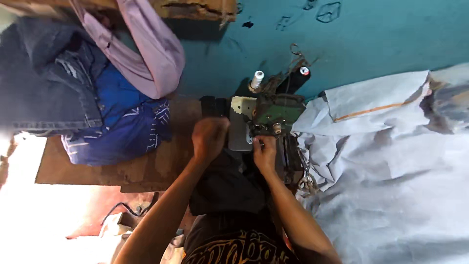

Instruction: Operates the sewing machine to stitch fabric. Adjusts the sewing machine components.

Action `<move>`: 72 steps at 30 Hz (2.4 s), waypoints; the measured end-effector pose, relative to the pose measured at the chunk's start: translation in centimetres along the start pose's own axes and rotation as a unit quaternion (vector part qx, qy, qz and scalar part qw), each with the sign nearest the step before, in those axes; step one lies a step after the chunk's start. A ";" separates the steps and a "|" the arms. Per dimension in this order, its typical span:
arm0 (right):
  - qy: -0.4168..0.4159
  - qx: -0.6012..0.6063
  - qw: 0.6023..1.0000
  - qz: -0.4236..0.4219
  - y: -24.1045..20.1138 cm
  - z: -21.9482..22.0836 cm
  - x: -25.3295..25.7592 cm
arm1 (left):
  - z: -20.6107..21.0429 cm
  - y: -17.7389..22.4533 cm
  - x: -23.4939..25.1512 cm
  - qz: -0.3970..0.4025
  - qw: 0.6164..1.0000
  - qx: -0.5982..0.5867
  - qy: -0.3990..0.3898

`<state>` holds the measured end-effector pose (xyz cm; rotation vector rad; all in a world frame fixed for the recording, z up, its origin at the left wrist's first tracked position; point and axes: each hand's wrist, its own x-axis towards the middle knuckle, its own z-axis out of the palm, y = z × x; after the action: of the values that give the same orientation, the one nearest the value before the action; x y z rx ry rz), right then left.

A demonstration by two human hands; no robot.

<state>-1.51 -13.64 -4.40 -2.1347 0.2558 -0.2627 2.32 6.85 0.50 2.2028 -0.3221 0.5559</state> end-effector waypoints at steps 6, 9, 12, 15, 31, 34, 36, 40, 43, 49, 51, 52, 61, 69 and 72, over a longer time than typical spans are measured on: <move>-0.140 0.072 0.984 -0.088 -2.4 -5.3 -4.4 | 3.2 1.3 0.8 0.360 0.883 -0.023 -0.302; -0.187 0.059 0.980 -0.027 -0.3 -8.8 -5.1 | 3.6 0.3 1.4 0.387 0.855 0.006 -0.344; -0.130 -0.095 0.986 0.039 5.6 -12.0 -5.5 | 3.0 -0.1 1.1 0.374 0.856 0.072 -0.349; -0.108 -0.268 0.941 0.174 11.4 -14.5 -5.8 | 3.0 -0.9 -0.2 0.315 0.887 0.087 -0.327; 0.022 0.073 0.997 -0.026 -2.2 -0.9 2.7 | 4.7 1.2 -2.7 0.325 0.891 0.006 -0.317; 0.113 0.012 0.989 -0.089 -1.4 0.6 2.1 | 3.3 0.9 1.0 0.263 0.878 0.059 -0.396; 0.172 -0.034 0.978 -0.117 -0.8 1.7 2.0 | 3.4 -0.2 3.6 0.276 0.876 0.088 -0.385; 0.233 -0.082 0.961 -0.121 -0.9 3.0 2.6 | 4.3 -1.2 7.2 0.339 0.864 0.102 -0.357; 0.238 -0.084 0.960 -0.119 -1.0 2.9 2.6 | 3.2 -0.4 7.9 0.356 0.859 0.105 -0.352; 0.036 0.174 0.984 0.001 -3.8 -0.2 -2.2 | -4.3 3.8 0.2 0.243 0.876 0.070 -0.411; -0.079 0.360 0.914 0.168 -6.5 -1.8 -3.0 | -4.3 5.0 -2.3 0.262 0.885 0.005 -0.385; -0.099 0.413 0.879 0.218 -7.4 -2.5 -3.2 | -3.6 5.0 -3.4 0.288 0.894 -0.040 -0.340; -0.232 0.510 0.802 0.207 -3.7 -9.4 -6.1 | 4.9 1.7 0.6 0.333 0.874 -0.045 -0.350; -0.122 0.294 0.928 0.193 -0.9 -5.0 -3.2 | 0.1 6.9 -3.0 0.321 0.854 -0.089 -0.398; -0.087 0.206 0.956 0.188 -3.3 -2.4 -2.4 | -1.0 7.1 -3.5 0.320 0.868 -0.120 -0.359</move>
<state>-4.26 -13.07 -0.61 -1.6445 0.4544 0.0899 -3.89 3.34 4.09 1.9444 -1.4674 -0.0173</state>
